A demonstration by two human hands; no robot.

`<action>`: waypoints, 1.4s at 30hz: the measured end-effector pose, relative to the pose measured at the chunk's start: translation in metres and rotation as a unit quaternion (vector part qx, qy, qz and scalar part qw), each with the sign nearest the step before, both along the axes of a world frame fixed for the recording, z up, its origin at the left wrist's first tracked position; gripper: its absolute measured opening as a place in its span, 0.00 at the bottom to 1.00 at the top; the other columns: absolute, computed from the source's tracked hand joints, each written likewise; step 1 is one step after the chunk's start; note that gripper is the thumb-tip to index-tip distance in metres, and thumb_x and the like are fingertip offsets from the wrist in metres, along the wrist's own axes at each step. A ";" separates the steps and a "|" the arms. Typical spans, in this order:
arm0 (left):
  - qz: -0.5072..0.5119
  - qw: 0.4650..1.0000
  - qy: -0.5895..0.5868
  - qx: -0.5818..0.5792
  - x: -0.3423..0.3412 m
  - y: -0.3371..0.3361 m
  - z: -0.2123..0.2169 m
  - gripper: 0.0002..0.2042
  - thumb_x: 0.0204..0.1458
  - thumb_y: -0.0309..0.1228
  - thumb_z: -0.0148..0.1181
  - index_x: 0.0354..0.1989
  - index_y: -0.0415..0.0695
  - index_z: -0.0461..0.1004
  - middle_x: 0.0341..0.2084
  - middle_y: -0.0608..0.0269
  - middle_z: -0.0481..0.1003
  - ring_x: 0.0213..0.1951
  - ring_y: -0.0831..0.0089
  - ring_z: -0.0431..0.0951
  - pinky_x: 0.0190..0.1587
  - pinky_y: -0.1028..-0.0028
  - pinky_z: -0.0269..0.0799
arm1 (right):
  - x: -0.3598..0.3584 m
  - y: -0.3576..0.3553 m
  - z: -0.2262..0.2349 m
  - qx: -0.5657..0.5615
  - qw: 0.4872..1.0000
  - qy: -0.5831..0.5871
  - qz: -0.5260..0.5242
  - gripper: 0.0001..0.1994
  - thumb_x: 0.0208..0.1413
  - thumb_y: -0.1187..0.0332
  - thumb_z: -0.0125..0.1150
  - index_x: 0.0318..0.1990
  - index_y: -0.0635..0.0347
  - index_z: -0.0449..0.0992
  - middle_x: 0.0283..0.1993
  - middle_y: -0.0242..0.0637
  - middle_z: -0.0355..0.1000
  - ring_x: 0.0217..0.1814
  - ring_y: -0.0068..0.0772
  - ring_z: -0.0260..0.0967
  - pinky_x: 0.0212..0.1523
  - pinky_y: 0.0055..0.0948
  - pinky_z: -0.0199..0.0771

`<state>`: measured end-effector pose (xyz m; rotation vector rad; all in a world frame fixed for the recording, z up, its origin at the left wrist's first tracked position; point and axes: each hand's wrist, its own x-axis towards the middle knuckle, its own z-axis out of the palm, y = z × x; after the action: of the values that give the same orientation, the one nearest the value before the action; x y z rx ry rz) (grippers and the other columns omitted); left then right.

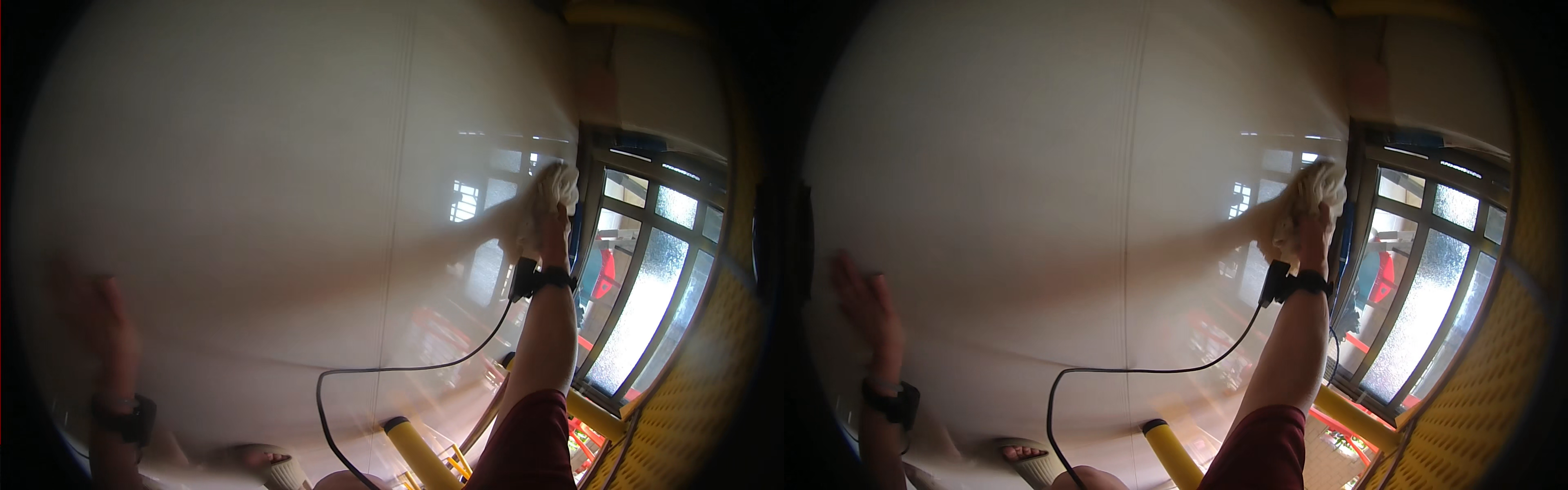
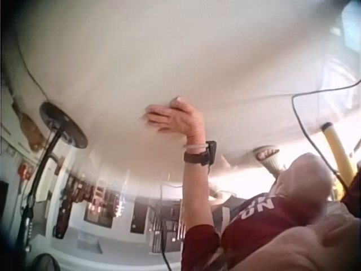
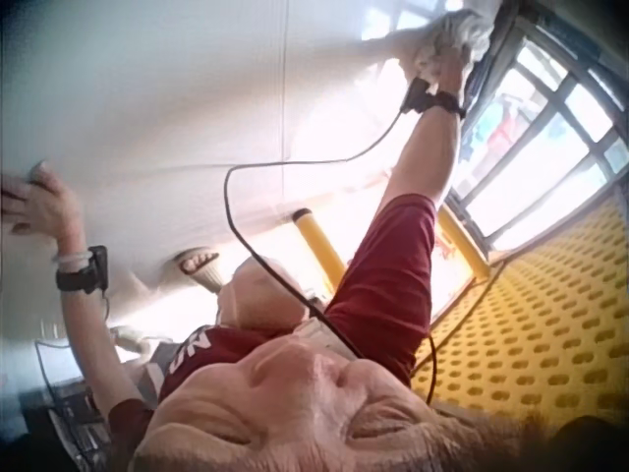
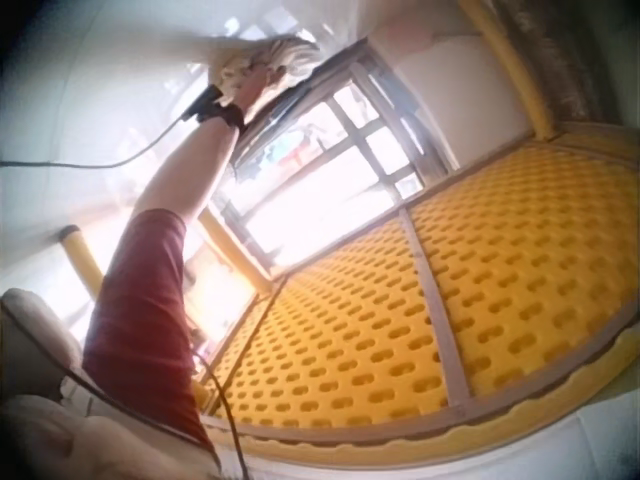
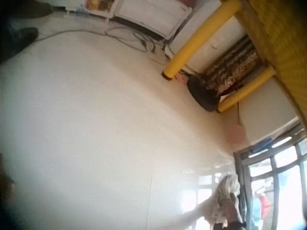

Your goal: The person is cleaning the floor using a cloth and moving furniture.

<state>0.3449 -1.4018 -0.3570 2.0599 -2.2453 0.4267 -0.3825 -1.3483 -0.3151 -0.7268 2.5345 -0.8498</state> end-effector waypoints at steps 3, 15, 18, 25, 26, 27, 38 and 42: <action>0.036 0.999 0.025 0.029 -0.012 0.002 -0.001 0.34 0.58 0.56 0.32 0.68 0.50 0.41 0.67 0.54 0.42 0.67 0.51 0.42 0.58 0.38 0.45 | 0.024 -0.063 0.008 0.051 0.974 0.144 0.165 0.25 0.41 0.73 0.55 0.53 0.60 0.69 0.43 0.43 0.72 0.43 0.38 0.70 0.43 0.31 0.69; 0.080 0.996 0.006 0.043 -0.016 -0.004 0.019 0.40 0.54 0.61 0.31 0.68 0.44 0.39 0.67 0.47 0.38 0.67 0.45 0.39 0.58 0.36 0.42 | 0.419 -0.185 0.011 -0.090 0.880 0.197 0.423 0.20 0.38 0.66 0.64 0.45 0.51 0.76 0.52 0.34 0.68 0.57 0.42 0.62 0.56 0.40 0.62; 0.106 0.991 0.021 0.082 -0.025 -0.004 0.020 0.42 0.51 0.60 0.38 0.67 0.42 0.41 0.66 0.44 0.39 0.67 0.43 0.38 0.58 0.34 0.40 | 0.491 -0.163 0.022 -0.116 0.889 0.124 0.426 0.21 0.37 0.70 0.63 0.45 0.53 0.76 0.52 0.36 0.69 0.57 0.42 0.62 0.54 0.44 0.62; 0.150 0.969 0.061 0.188 -0.022 -0.004 0.036 0.43 0.48 0.57 0.46 0.66 0.38 0.44 0.65 0.39 0.41 0.65 0.38 0.37 0.56 0.32 0.39 | 0.479 -0.087 0.087 -0.180 0.912 -0.196 0.313 0.24 0.43 0.74 0.59 0.52 0.63 0.68 0.49 0.45 0.69 0.54 0.35 0.65 0.51 0.35 0.69; 0.153 0.969 0.057 0.184 -0.029 -0.007 0.041 0.43 0.48 0.57 0.46 0.66 0.38 0.44 0.65 0.39 0.41 0.65 0.38 0.37 0.56 0.32 0.39 | 0.426 -0.053 0.068 -0.215 0.927 -0.113 0.287 0.23 0.44 0.72 0.59 0.52 0.61 0.68 0.48 0.43 0.70 0.52 0.37 0.67 0.50 0.38 0.70; 0.148 0.969 0.078 0.184 -0.029 -0.008 0.041 0.43 0.48 0.57 0.46 0.65 0.38 0.44 0.65 0.39 0.41 0.65 0.37 0.37 0.56 0.31 0.38 | 0.389 -0.038 0.086 -0.128 0.909 0.098 0.385 0.23 0.46 0.72 0.57 0.53 0.61 0.67 0.48 0.42 0.70 0.50 0.36 0.67 0.47 0.39 0.72; 0.105 0.926 0.255 0.259 -0.012 -0.010 0.068 0.42 0.50 0.51 0.49 0.65 0.35 0.40 0.66 0.40 0.36 0.65 0.38 0.31 0.58 0.33 0.25 | 0.372 -0.053 0.020 0.271 0.923 0.233 0.141 0.37 0.49 0.42 0.52 0.64 0.49 0.56 0.69 0.48 0.44 0.71 0.57 0.36 0.65 0.59 0.40; 0.078 0.820 0.519 0.227 0.051 0.008 0.051 0.40 0.51 0.42 0.55 0.65 0.34 0.41 0.64 0.39 0.43 0.66 0.47 0.40 0.65 0.51 0.35 | 0.513 -0.076 0.001 0.198 0.897 0.284 0.276 0.26 0.52 0.47 0.53 0.54 0.52 0.68 0.64 0.46 0.55 0.69 0.51 0.43 0.65 0.54 0.42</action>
<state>0.3955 -1.3942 -0.3060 1.8723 -1.5327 -1.0840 0.1300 -1.4239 -0.3138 -1.6149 2.5890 0.0965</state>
